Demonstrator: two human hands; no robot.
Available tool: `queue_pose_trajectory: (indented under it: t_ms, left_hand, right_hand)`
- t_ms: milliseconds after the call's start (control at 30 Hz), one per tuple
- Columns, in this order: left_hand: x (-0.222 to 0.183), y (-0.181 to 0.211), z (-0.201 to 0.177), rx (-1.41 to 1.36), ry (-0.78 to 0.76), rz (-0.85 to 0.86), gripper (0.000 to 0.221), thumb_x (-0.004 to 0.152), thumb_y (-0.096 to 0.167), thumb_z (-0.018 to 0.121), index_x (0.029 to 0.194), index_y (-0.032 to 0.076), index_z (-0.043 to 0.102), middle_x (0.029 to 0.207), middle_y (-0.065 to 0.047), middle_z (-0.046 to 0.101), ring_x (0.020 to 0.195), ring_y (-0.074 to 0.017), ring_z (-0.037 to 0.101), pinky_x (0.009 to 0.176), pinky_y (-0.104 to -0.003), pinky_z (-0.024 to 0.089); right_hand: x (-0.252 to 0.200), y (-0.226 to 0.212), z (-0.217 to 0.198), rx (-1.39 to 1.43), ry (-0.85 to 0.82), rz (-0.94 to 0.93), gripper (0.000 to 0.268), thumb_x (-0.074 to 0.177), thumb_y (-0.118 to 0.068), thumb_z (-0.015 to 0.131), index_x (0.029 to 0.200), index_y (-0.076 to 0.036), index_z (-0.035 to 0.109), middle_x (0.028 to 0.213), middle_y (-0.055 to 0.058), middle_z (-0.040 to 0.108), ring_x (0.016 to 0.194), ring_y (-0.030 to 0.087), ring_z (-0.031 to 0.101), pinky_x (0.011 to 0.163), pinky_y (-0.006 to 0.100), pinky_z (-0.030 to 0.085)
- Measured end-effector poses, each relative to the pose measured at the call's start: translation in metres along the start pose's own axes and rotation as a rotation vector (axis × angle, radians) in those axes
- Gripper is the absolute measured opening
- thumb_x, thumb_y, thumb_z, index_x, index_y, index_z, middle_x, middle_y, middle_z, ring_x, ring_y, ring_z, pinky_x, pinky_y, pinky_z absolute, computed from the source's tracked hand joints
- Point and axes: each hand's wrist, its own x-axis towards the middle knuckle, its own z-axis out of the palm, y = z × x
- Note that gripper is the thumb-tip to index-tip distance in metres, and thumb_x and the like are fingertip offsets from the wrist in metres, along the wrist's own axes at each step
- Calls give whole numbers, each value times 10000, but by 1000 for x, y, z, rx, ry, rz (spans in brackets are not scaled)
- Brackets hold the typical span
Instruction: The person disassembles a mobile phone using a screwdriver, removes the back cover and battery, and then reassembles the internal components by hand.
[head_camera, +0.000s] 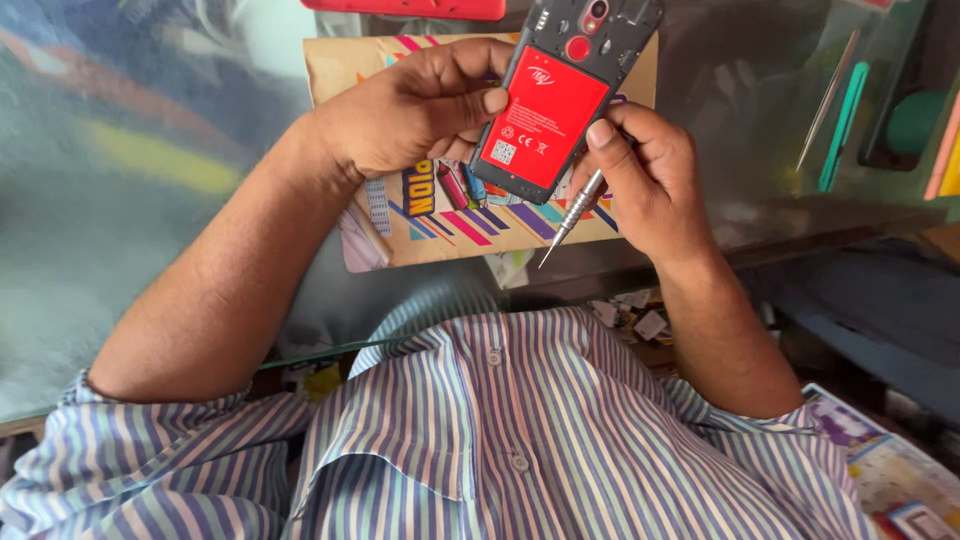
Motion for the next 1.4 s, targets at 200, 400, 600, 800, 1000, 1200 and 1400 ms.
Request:
queue_pose_trajectory:
  t_ms: [200, 400, 600, 800, 1000, 1200, 1400]
  left_hand:
    - [-6, 4, -1, 139, -5, -49, 356, 1147, 82, 491, 1502, 77, 515, 1260, 37, 673, 1024, -20, 652, 865, -207, 571]
    - [-1, 18, 8, 282, 32, -125, 424, 1076, 31, 528, 1492, 94, 477, 1238, 36, 669, 975, -36, 635, 787, -216, 583]
    - [-1, 8, 4, 173, 43, -153, 416, 1072, 28, 552, 1479, 78, 475, 1175, -16, 699, 1008, -72, 662, 824, -239, 596]
    - [-3, 8, 2, 72, -20, -131, 438, 1078, 44, 513, 1503, 94, 420, 1224, -31, 715, 1120, -93, 685, 925, -253, 593]
    - [-8, 9, 20, 307, 120, -118, 469, 1070, 47, 537, 1523, 87, 422, 1131, -14, 693, 1020, -86, 660, 842, -255, 589]
    - [-25, 9, 31, 267, 153, -69, 483, 1103, 38, 533, 1572, 89, 430, 1109, -8, 666, 1006, -81, 639, 867, -263, 578]
    - [-33, -2, 20, 60, 141, -76, 527, 1095, 20, 477, 1602, 95, 357, 1304, -43, 689, 1118, -119, 685, 915, -260, 575]
  right_hand:
    - [-1, 17, -4, 86, -15, 20, 272, 1174, -225, 504, 1134, 29, 591, 778, 67, 659, 671, 139, 688, 607, 268, 560]
    - [5, 27, -3, 151, 45, 125, 247, 1120, -237, 514, 1074, -4, 581, 747, 46, 663, 610, 107, 677, 525, 239, 508]
    - [6, 38, -1, 185, 50, 118, 247, 1108, -240, 521, 1052, -8, 585, 760, 28, 634, 618, 95, 684, 530, 233, 532]
    - [2, 42, 2, 130, 55, 101, 256, 1112, -246, 509, 1046, -8, 578, 684, 23, 646, 577, 84, 668, 497, 223, 506]
    - [6, 40, 5, 144, 101, 90, 250, 1098, -243, 523, 1108, -9, 608, 687, 1, 608, 556, 74, 654, 468, 227, 508]
    - [7, 33, 8, 38, 81, 13, 234, 1105, -230, 548, 1068, -18, 639, 663, 2, 591, 521, 57, 583, 448, 240, 440]
    - [9, 37, 11, -202, 104, -161, 249, 1149, -216, 582, 1065, 7, 657, 696, -4, 573, 622, 53, 512, 549, 248, 407]
